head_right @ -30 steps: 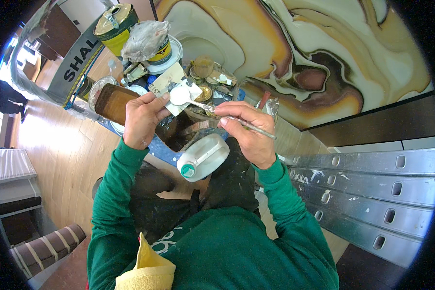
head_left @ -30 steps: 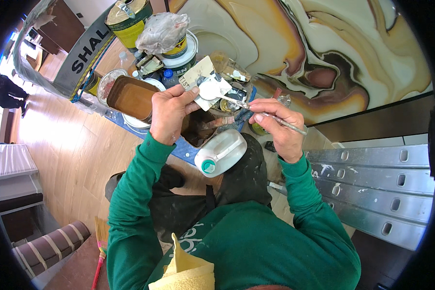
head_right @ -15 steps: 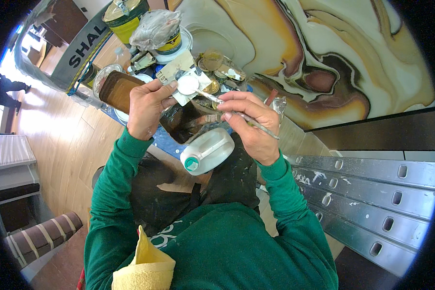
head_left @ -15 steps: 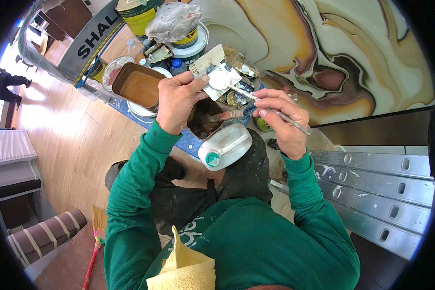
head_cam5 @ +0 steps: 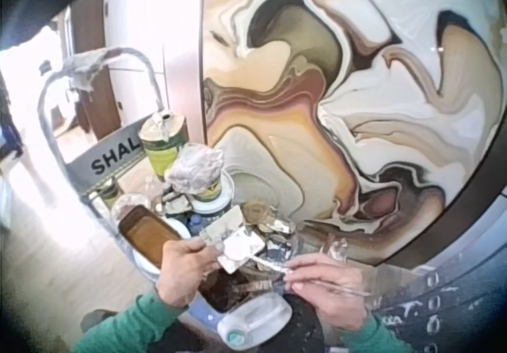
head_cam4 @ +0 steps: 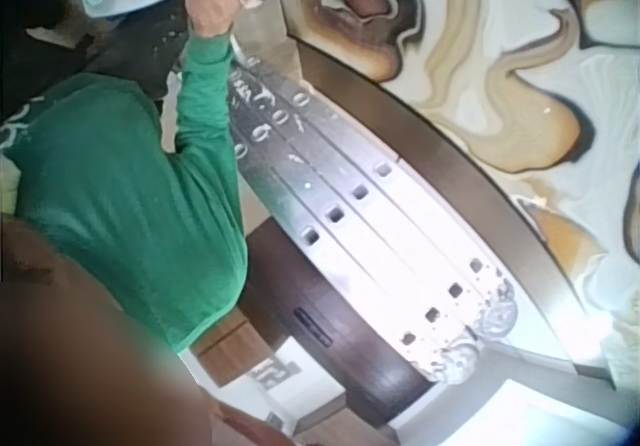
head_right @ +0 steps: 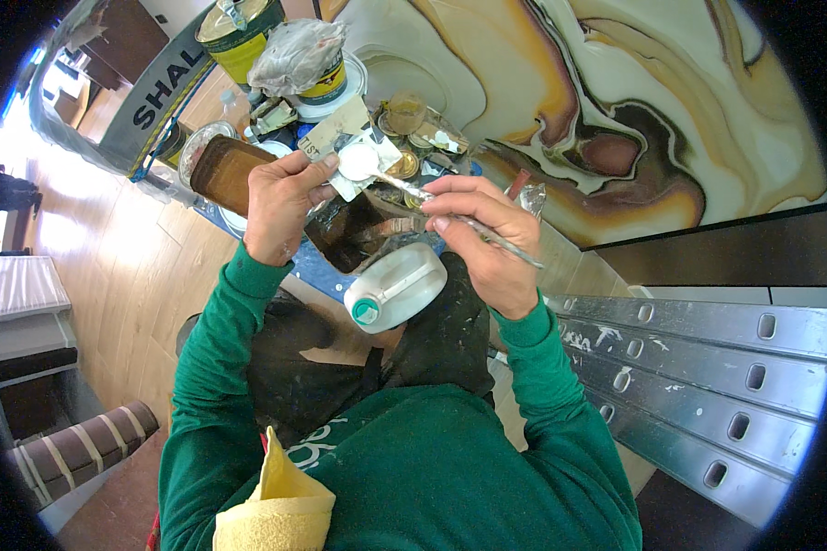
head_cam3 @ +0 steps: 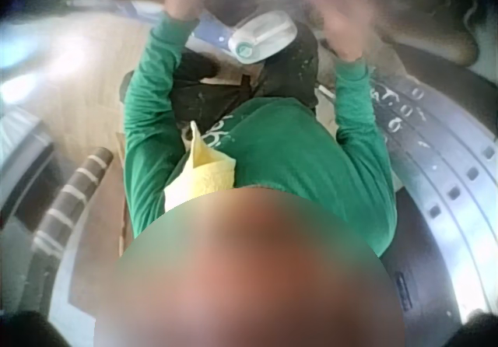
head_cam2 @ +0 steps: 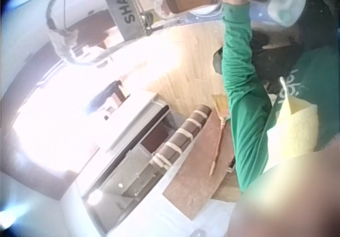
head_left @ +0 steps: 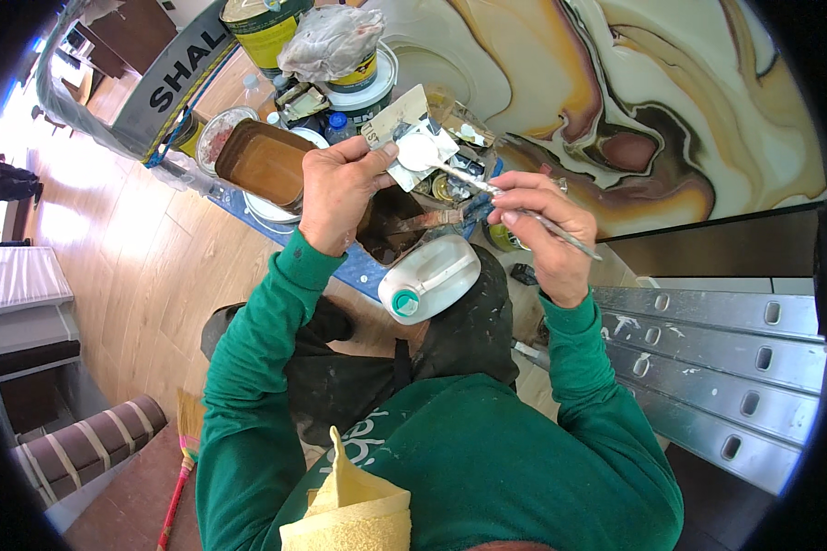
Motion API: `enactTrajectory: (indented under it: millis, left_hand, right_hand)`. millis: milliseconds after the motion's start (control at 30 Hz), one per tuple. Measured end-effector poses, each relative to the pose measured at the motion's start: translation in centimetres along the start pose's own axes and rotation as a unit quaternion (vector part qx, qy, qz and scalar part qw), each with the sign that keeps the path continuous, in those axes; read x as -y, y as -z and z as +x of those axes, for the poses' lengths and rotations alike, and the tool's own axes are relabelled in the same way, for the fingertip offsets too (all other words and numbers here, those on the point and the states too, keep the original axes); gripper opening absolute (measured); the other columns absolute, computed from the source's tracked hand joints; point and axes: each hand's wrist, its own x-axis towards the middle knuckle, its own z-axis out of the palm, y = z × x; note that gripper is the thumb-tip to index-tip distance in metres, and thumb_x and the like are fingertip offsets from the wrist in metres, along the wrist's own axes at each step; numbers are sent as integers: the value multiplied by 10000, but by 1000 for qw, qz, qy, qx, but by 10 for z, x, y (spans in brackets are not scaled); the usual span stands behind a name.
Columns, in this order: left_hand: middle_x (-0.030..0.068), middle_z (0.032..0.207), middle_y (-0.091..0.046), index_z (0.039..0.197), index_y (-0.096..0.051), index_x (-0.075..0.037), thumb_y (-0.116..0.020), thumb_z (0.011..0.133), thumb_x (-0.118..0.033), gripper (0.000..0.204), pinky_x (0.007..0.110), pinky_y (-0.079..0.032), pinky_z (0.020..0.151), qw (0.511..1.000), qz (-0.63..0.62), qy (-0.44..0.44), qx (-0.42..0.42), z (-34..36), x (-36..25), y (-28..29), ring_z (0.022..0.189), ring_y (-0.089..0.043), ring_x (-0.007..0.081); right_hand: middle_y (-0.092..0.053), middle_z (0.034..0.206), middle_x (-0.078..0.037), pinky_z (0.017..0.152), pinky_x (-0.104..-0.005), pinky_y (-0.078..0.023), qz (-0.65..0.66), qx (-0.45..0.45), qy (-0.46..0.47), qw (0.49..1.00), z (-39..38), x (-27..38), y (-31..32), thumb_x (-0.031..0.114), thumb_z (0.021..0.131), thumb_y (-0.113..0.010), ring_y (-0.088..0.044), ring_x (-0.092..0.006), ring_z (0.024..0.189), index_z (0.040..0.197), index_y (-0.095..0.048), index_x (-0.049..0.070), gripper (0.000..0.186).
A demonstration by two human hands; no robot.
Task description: The person mixes paint on a small card using a brush, repeatedly dipping the brush into small paint containers and blending colors on the card. The person holds the card in one hand and uses the brush with the other to stir and apply paint.
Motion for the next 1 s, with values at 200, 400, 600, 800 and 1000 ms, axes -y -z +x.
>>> enactTrajectory:
  millis: [200,400,600,800,1000]
  left_hand:
    - [88,954,-685,995,-666,74,-654,879,-37,161,233,-538,664,999,34,-1,-8,0,3,6,789,-652,124]
    - [114,1041,-669,1064,-621,84,-608,906,-31,196,253,-555,721,1000,21,-5,-5,1,0,8,874,-667,161]
    - [116,1091,-657,1136,-594,85,-570,932,-36,238,273,-546,791,1000,12,-20,-13,-3,0,9,935,-658,175]
    - [82,1108,-651,1170,-570,42,-537,945,-38,242,268,-537,779,999,-11,-8,-52,-32,1,17,950,-645,155]
    - [97,1113,-650,1170,-560,25,-536,948,-57,238,273,-558,758,987,-98,27,-120,-83,27,30,914,-661,165]
  right_hand:
    - [-624,1084,-149,765,-281,-540,-16,-21,2,1000,-15,0,20,-116,803,-575,-638,-176,860,920,-686,-55,172]
    - [-622,1085,-162,766,-290,-548,61,-62,-24,996,-39,-3,43,-98,817,-577,-646,-190,863,947,-680,-62,169]
    - [-630,1077,-157,765,-278,-535,147,-94,-50,983,-51,-10,71,-71,828,-577,-651,-183,831,977,-668,-65,176]
    - [-687,961,-118,671,-242,-477,85,-133,-25,987,-40,-9,90,6,846,-585,-654,-153,761,1003,-674,-47,189]
    - [-696,945,-125,647,-244,-465,100,-127,-40,986,-37,4,88,60,867,-580,-655,-161,742,1047,-660,-54,227]
